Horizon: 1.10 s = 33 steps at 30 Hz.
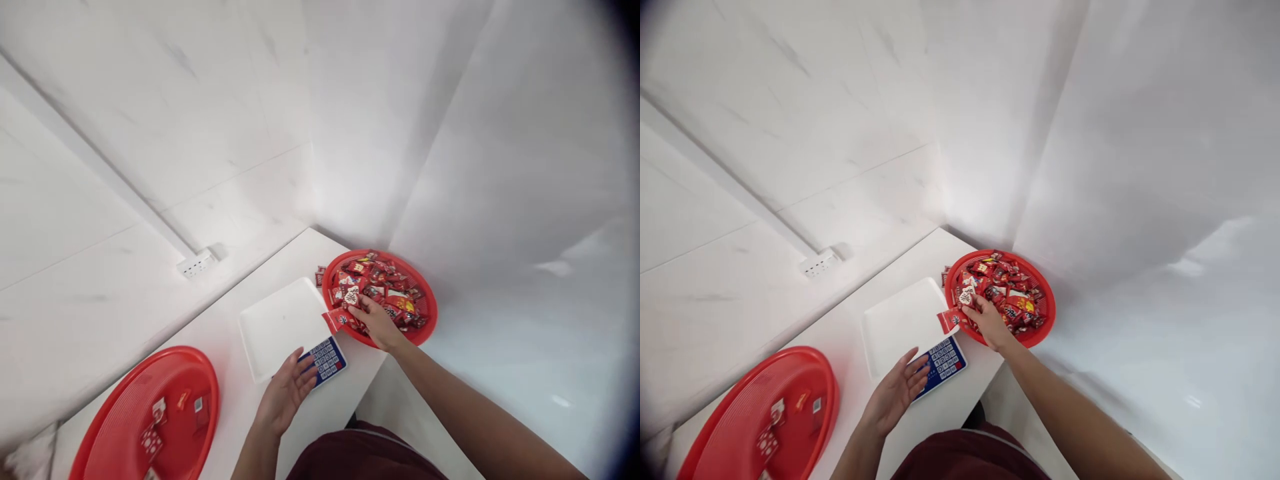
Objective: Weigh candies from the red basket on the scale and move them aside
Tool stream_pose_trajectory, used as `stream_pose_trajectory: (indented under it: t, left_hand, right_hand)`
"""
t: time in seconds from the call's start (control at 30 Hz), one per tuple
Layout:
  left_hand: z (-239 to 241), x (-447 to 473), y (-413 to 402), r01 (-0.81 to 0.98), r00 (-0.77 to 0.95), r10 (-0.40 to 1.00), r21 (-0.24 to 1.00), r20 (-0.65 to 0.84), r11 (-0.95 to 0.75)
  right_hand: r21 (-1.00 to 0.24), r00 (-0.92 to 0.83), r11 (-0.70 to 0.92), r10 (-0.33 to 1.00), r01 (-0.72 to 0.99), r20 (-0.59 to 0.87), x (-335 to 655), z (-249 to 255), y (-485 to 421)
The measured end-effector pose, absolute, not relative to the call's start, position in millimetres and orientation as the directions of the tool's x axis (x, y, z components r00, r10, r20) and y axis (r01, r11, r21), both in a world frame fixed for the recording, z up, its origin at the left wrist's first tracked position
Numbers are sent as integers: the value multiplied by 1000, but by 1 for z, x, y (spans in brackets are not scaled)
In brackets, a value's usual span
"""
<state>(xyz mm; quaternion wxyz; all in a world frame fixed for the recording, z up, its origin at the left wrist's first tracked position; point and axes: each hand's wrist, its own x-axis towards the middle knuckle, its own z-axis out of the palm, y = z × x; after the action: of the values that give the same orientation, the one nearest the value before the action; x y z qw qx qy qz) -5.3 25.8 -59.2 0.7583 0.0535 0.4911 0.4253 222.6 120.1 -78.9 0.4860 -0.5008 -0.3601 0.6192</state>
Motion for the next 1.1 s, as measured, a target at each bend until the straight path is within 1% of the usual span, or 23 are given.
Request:
stream_pose_trajectory:
  t: [0.1, 0.17, 0.23, 0.3, 0.37, 0.47, 0.57, 0.67, 0.83, 0.97, 1.1]
  left_hand:
    - [-54, 6, 35, -578, 146, 741, 551, -656, 601]
    - [-57, 9, 39, -589, 102, 755, 572, -648, 571]
    - [-63, 6, 39, -598, 44, 766, 597, -641, 535]
    - [-69, 0, 37, -604, -19, 777, 626, -629, 492]
    - [-75, -7, 34, -607, -80, 786, 655, -613, 449]
    - [-81, -18, 32, -605, -164, 777, 684, -607, 407]
    - [-85, -25, 34, -598, -222, 752, 696, -620, 398]
    - [-86, -29, 39, -583, -260, 729, 704, -633, 404]
    - [-81, -31, 37, -497, -272, 681, 705, -680, 506]
    - [-82, -28, 20, -410, -239, 688, 713, -686, 569]
    - [-88, -28, -2, -373, -179, 684, 692, -708, 618]
  right_hand:
    - [-928, -197, -307, 943, -212, -268, 186, -75, 105]
    - [-930, -261, -312, 930, -193, -258, 168, -77, 97]
    - [-915, -311, -353, 907, -197, -283, 158, -80, 92]
    - [-891, -334, -406, 884, -203, -327, 154, -84, 90]
    - [-873, -319, -452, 867, -184, -382, 155, -89, 90]
    - [-843, -293, -525, 829, -118, -476, 159, -100, 89]
    - [-834, -317, -550, 799, -43, -510, 160, -110, 85]
    - [-846, -340, -533, 795, 1, -502, 154, -113, 85]
    - [-881, -374, -472, 822, -29, -429, 137, -107, 97]
    - [-884, -345, -463, 821, 65, -455, 130, -111, 103]
    - [-894, -339, -421, 828, 150, -447, 124, -117, 109]
